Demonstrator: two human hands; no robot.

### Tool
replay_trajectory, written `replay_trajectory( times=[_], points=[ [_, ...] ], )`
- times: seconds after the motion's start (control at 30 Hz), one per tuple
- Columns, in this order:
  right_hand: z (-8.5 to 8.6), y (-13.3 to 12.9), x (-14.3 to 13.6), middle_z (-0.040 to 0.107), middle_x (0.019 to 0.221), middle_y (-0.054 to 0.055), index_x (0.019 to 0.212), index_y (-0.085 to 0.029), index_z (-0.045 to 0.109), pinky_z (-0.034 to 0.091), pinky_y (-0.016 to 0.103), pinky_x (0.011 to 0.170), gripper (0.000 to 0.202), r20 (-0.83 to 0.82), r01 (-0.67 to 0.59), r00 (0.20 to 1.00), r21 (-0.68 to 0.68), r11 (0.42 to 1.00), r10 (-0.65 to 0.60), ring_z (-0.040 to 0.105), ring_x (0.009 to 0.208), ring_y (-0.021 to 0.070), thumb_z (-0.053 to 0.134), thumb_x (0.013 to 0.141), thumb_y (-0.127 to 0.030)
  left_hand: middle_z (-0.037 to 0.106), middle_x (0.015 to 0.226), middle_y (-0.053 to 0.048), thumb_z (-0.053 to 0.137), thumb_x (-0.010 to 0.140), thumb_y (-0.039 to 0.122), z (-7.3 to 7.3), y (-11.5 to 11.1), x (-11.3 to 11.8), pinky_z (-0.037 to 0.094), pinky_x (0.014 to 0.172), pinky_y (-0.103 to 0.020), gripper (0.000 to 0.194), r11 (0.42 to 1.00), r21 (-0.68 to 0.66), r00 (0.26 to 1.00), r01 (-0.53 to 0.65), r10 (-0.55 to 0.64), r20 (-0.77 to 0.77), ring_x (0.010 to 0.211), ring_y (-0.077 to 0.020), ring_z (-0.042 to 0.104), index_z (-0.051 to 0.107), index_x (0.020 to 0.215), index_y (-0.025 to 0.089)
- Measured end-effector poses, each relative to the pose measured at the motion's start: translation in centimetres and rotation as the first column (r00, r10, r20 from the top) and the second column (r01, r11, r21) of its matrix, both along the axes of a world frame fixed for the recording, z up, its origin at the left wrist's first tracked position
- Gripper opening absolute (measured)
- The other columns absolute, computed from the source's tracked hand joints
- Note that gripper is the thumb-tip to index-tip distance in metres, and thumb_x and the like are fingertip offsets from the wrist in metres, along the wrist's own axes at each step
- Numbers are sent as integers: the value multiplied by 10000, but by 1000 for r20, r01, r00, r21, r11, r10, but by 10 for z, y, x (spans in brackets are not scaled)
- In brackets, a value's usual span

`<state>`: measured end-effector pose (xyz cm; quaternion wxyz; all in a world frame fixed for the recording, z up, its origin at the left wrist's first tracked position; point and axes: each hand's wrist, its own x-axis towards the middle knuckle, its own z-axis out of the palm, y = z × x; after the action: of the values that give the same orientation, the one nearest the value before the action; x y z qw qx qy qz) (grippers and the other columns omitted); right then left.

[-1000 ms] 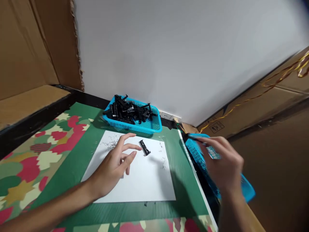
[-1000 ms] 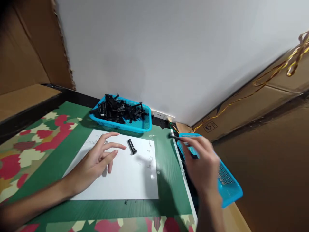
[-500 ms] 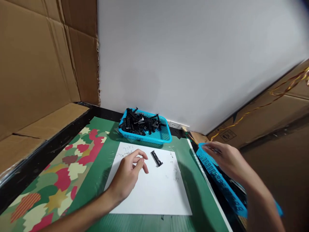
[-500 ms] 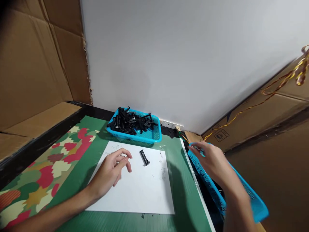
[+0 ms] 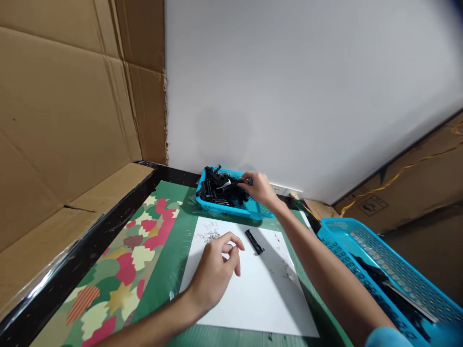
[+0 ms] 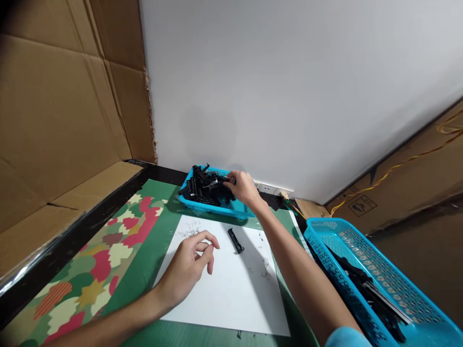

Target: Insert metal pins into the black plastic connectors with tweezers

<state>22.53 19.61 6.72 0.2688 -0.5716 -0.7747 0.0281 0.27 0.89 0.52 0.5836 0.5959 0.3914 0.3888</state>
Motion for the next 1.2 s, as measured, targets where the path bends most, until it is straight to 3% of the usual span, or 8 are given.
replay_trajectory(
  times=[0.17, 0.3, 0.47, 0.63, 0.73, 0.83, 0.97, 1.2],
  points=[
    [25, -32, 11, 610, 702, 9, 825, -183, 701, 353, 311, 626, 329, -222, 44, 975, 93, 995, -23, 472, 644, 149, 741, 926, -493, 682, 788, 1, 525, 1037, 332, 5, -2, -1, 338, 562, -236, 204, 999, -34, 998, -41, 42, 44, 578, -107, 478, 619, 1145, 188],
    [35, -78, 13, 447, 641, -35, 719, -197, 578, 255, 306, 568, 431, -368, -16, 930, -87, 996, -17, 355, 608, 121, 732, 934, -537, 657, 1112, -34, 561, 1052, 434, 6, -1, -1, 364, 507, -208, 354, 994, -62, 985, -87, 95, 141, 591, -69, 495, 523, 1347, 244],
    [20, -140, 10, 431, 664, -43, 740, -196, 569, 233, 297, 563, 412, -468, -133, 883, -313, 940, -31, 325, 609, 111, 739, 938, -514, 593, 1324, -90, 616, 1025, 545, 7, -2, 0, 377, 434, -182, 586, 996, -78, 989, -41, 52, 142, 739, -113, 607, 418, 1522, 307],
    [-11, -179, 13, 344, 639, -62, 679, -216, 461, 206, 292, 554, 447, -504, -164, 860, -409, 898, -72, 268, 607, 111, 710, 953, -466, 672, 1071, -79, 646, 1012, 551, 8, -10, 0, 394, 471, -181, 523, 949, -148, 960, 278, -272, 59, 692, -109, 562, 603, 1387, 188],
    [-24, -194, 16, 318, 613, -63, 640, -227, 388, 201, 293, 549, 503, -464, -132, 880, -449, 884, -105, 259, 599, 111, 689, 968, -461, 656, 906, -34, 575, 1051, 559, 6, -16, 2, 362, 451, -199, 526, 861, -281, 904, 424, -422, 71, 563, -87, 479, 592, 1401, 168],
    [-24, -205, 20, 326, 613, -58, 630, -219, 398, 219, 293, 553, 528, -439, -107, 892, -443, 890, -112, 275, 603, 112, 693, 981, -481, 522, 764, 42, 570, 1059, 568, 7, -19, 2, 269, 446, -190, 491, 840, -324, 898, 435, -432, 83, 508, -57, 337, 616, 1354, 178],
    [-19, -208, 38, 447, 652, -39, 731, -193, 595, 268, 286, 556, 441, -424, -159, 902, -492, 856, -76, 361, 613, 119, 696, 996, -531, 375, 732, 64, 546, 1065, 600, 10, -17, 0, 211, 455, -185, 427, 834, -366, 910, 412, -394, 126, 554, -71, 248, 631, 1178, 197],
    [-32, -195, 77, 665, 751, 12, 904, -225, 783, 364, 301, 597, 274, -155, -155, 985, -624, 766, 74, 520, 639, 147, 793, 937, -496, 448, 880, 26, 506, 1068, 584, 9, -15, 3, 266, 389, -150, 377, 866, -445, 972, 229, -181, 148, 554, -62, 319, 555, 1045, 211]
  ],
)
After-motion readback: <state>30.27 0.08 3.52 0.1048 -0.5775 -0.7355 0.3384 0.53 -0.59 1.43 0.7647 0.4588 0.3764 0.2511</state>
